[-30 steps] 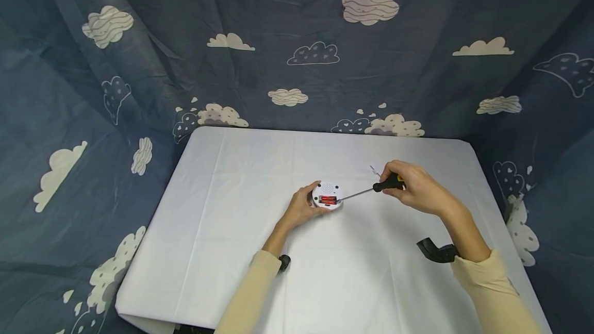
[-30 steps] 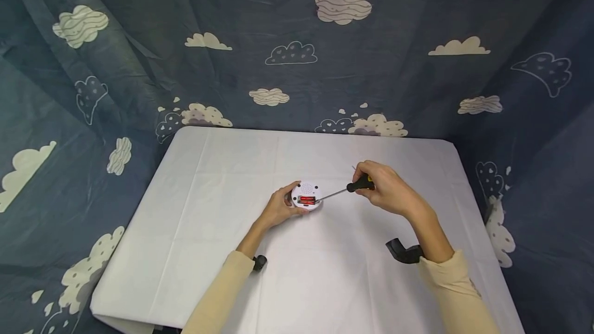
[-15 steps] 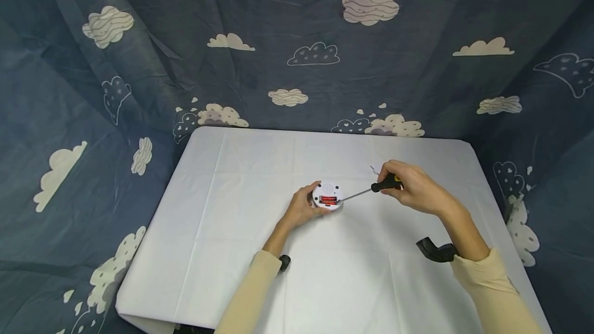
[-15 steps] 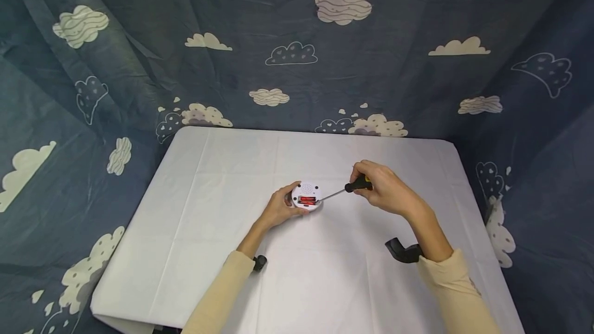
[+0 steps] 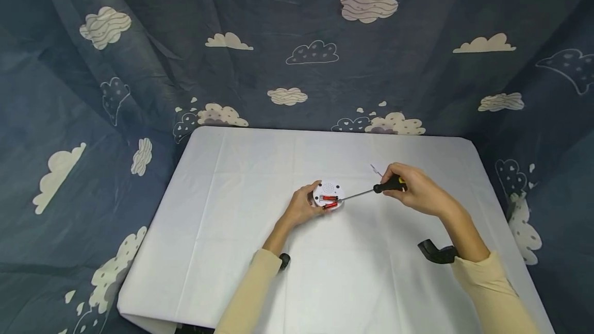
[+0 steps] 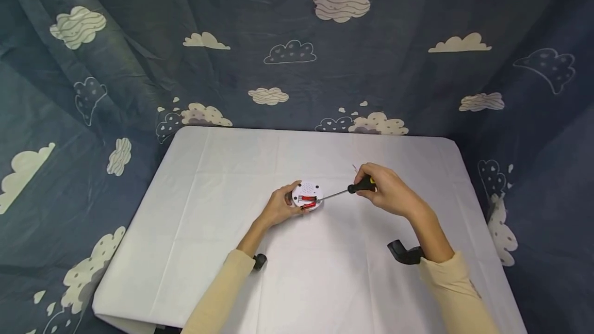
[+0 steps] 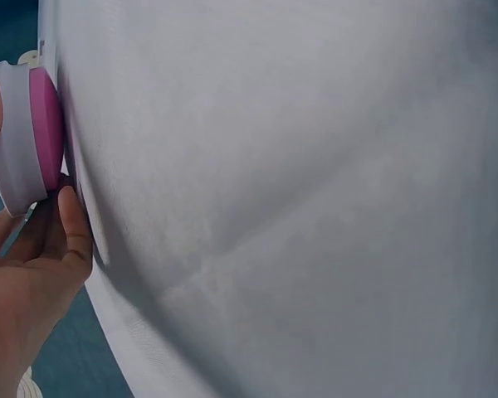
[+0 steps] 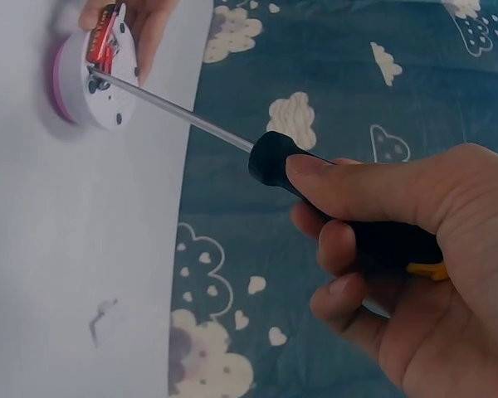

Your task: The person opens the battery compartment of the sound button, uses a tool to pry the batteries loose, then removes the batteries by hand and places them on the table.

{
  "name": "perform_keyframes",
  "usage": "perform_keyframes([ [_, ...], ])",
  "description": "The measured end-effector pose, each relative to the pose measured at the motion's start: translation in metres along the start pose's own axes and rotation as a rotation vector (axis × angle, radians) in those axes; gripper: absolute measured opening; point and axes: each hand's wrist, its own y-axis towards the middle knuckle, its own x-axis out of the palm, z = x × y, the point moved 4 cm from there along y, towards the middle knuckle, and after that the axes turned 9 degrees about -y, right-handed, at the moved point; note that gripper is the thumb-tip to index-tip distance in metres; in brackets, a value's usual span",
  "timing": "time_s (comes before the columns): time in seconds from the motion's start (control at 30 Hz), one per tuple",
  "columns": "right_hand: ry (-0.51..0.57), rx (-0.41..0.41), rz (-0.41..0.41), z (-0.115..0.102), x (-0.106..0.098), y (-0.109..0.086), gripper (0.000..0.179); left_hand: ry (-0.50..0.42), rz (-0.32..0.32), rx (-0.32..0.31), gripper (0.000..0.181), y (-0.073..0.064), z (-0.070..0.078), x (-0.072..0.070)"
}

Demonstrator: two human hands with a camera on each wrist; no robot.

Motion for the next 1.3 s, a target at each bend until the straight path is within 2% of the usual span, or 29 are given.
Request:
perform_keyframes([
  [0.27,-0.002,0.045,0.006,0.006,0.0,-0.006,0.029,0.003,-0.01,-0.005,0.094,-0.001,0.002,-0.001],
  [0.5,0.012,0.054,0.008,0.006,0.0,-0.009,0.029,-0.013,-0.006,0.006,0.094,-0.002,0.002,-0.001],
  [0.87,0.037,0.109,0.043,0.02,-0.009,-0.025,0.028,-0.041,0.001,-0.025,0.093,-0.003,-0.001,0.0],
  [0.97,0.036,0.144,0.069,0.027,-0.012,-0.032,0.027,-0.046,0.005,-0.031,0.094,-0.004,-0.001,0.0],
  [1.1,0.056,0.23,0.103,0.042,-0.012,-0.047,0.027,-0.056,0.003,-0.028,0.093,-0.004,0.0,0.0],
  [1.3,0.104,0.353,0.199,0.065,0.002,-0.076,0.025,-0.054,0.007,-0.025,0.093,-0.005,-0.001,0.0],
])
